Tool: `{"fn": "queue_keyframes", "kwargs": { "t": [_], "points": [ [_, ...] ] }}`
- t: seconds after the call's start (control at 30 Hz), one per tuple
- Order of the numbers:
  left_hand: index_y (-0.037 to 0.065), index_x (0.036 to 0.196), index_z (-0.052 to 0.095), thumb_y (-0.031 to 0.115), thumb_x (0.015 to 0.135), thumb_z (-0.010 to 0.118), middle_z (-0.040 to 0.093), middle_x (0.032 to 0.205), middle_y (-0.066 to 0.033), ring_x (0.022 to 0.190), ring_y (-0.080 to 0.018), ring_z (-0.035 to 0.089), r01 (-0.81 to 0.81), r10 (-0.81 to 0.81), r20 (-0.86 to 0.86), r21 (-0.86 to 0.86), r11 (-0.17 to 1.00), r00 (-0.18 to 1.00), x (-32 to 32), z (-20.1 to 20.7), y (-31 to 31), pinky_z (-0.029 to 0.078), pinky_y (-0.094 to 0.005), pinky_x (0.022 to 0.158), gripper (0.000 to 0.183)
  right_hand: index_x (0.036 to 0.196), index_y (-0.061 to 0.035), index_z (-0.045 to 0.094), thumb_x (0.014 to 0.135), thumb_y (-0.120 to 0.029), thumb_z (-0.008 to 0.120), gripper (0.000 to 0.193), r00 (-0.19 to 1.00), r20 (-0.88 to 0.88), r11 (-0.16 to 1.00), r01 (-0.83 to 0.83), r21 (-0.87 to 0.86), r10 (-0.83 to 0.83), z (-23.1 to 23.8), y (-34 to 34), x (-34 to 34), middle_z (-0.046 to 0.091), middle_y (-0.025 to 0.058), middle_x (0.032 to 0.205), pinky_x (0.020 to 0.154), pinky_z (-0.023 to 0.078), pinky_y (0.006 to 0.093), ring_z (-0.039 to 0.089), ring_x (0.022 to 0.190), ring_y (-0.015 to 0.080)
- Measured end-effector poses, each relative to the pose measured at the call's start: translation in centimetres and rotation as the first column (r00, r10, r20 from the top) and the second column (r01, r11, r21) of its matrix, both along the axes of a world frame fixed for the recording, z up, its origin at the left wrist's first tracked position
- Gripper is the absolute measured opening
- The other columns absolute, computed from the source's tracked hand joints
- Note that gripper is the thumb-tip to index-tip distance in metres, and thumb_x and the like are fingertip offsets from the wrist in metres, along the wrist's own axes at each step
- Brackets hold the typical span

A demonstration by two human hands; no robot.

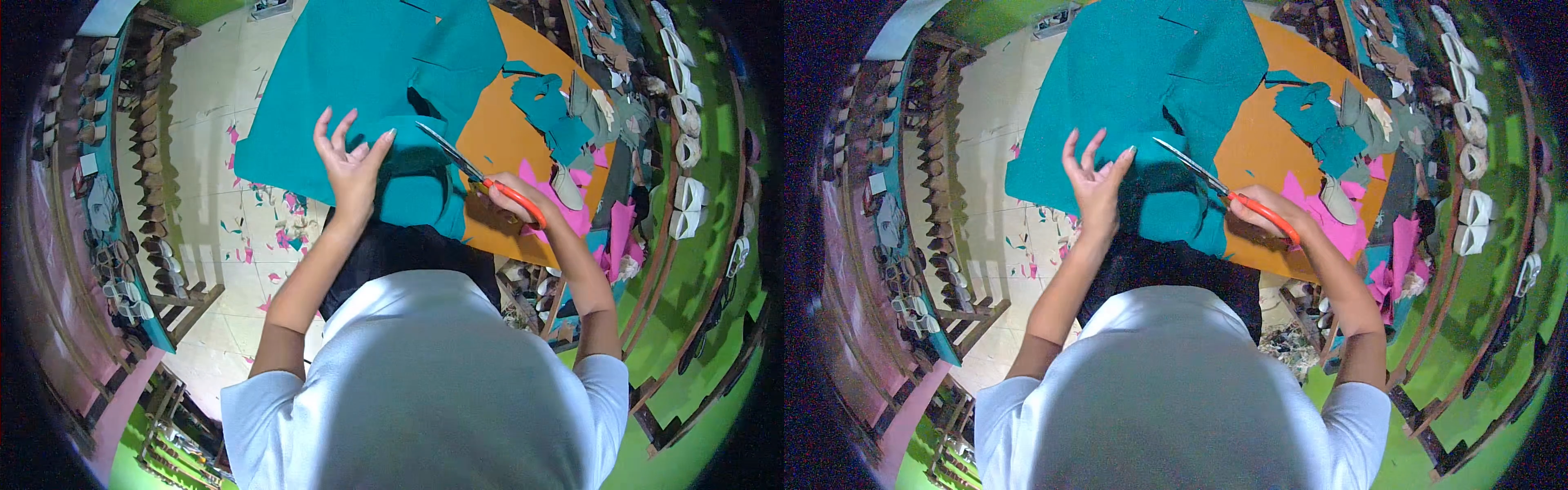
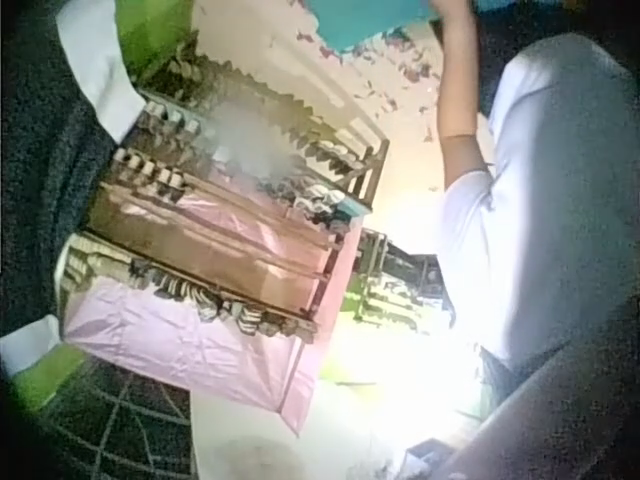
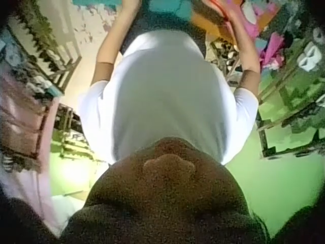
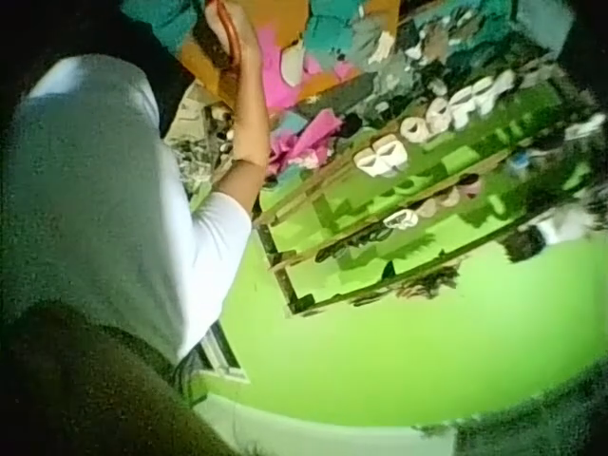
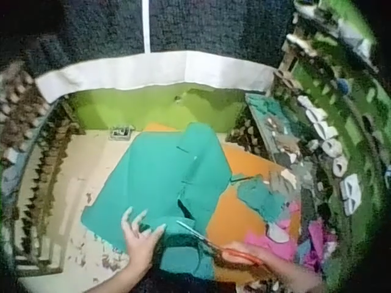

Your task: Cutting a pattern out of green fabric using scissors.

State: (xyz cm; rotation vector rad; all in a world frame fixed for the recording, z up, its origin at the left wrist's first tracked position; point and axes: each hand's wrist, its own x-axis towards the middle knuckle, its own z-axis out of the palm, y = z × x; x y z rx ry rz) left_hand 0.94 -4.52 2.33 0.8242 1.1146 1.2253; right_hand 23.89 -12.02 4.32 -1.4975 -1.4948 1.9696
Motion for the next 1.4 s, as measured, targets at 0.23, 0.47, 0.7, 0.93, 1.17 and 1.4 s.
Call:
{"fn": "queue_keyframes", "kwargs": {
  "t": [0.23, 0.47, 0.7, 0.93, 1.17, 1.4],
  "points": [
    [0.011, 0.107, 0.020, -0.006, 0.071, 0.059, 0.040, 0.101, -0.0141, 0.087, -0.0168, 0.047, -0.029, 0.062, 0.154, -0.209, 0.977, 0.986, 1.3, -0.1, -2.4, 0.041, -0.0253, 0.073, 0.055, 0.079, -0.0037, 0.045, 0.068, -0.070, 0.035, 0.068, 0.997, 0.050, 0.996, 0.064, -0.067, -0.061, -0.8, -0.5, -0.5, 0.042, -0.0009, 0.057, 0.040, 0.034, 0.0195, 0.042, 0.047, 0.0067],
    [0.000, 0.099, 0.044, -0.003, 0.074, 0.057, 0.050, 0.094, -0.0094, 0.088, -0.0137, 0.049, 0.145, -0.112, -0.168, 0.199, 0.969, 0.979, 0.7, -0.5, -1.7, 0.038, -0.0249, 0.079, 0.028, 0.083, -0.0034, 0.047, 0.067, -0.072, 0.034, 0.071, 0.995, 0.048, 0.993, 0.094, -0.065, -0.091, -0.3, -0.7, -0.9, 0.044, -0.0002, 0.060, 0.040, 0.034, 0.0199, 0.044, 0.049, 0.0073],
    [-0.003, 0.101, 0.053, 0.001, 0.069, 0.063, 0.054, 0.094, -0.0078, 0.089, -0.0132, 0.049, 0.179, -0.174, -0.070, 0.070, 0.981, 0.982, 0.5, -0.2, -0.9, 0.037, -0.0240, 0.081, 0.034, 0.083, -0.0040, 0.046, 0.064, -0.074, 0.034, 0.073, 0.995, 0.025, 0.990, 0.098, -0.105, -0.096, -0.4, -1.1, -0.9, 0.042, -0.0019, 0.060, 0.040, 0.034, 0.0196, 0.042, 0.048, 0.0063],
    [0.001, 0.105, 0.053, 0.002, 0.065, 0.067, 0.052, 0.087, -0.0069, 0.083, -0.0131, 0.049, 0.347, -0.285, -0.283, 0.197, 0.917, 0.916, -0.6, -0.3, -0.3, 0.039, -0.0242, 0.077, 0.042, 0.083, -0.0046, 0.046, 0.070, -0.068, 0.037, 0.066, 0.996, 0.038, 0.988, 0.082, -0.134, -0.077, 0.2, -1.1, -0.7, 0.044, -0.0010, 0.063, 0.044, 0.035, 0.0211, 0.044, 0.055, 0.0068],
    [0.001, 0.105, 0.052, 0.002, 0.064, 0.067, 0.054, 0.094, -0.0081, 0.084, -0.0139, 0.050, 0.316, -0.211, -0.350, 0.277, 0.907, 0.913, -1.5, 0.1, 0.5, 0.039, -0.0247, 0.078, 0.043, 0.070, -0.0052, 0.039, 0.084, -0.050, 0.029, 0.048, 0.976, 0.198, 0.990, -0.113, 0.081, 0.095, 0.8, -0.1, -1.2, 0.036, 0.0009, 0.060, 0.052, 0.035, 0.0273, 0.037, 0.056, 0.0128],
    [0.001, 0.107, 0.051, 0.002, 0.064, 0.067, 0.053, 0.092, -0.0073, 0.086, -0.0134, 0.049, 0.423, -0.323, -0.353, 0.255, 0.869, 0.878, -1.4, 0.5, 0.5, 0.038, -0.0240, 0.079, 0.046, 0.086, -0.0037, 0.047, 0.074, -0.064, 0.036, 0.063, 0.999, 0.017, 0.988, 0.033, -0.150, -0.031, 0.4, -0.3, -1.0, 0.044, 0.0006, 0.068, 0.050, 0.038, 0.0222, 0.044, 0.060, 0.0092]
  ]
}}
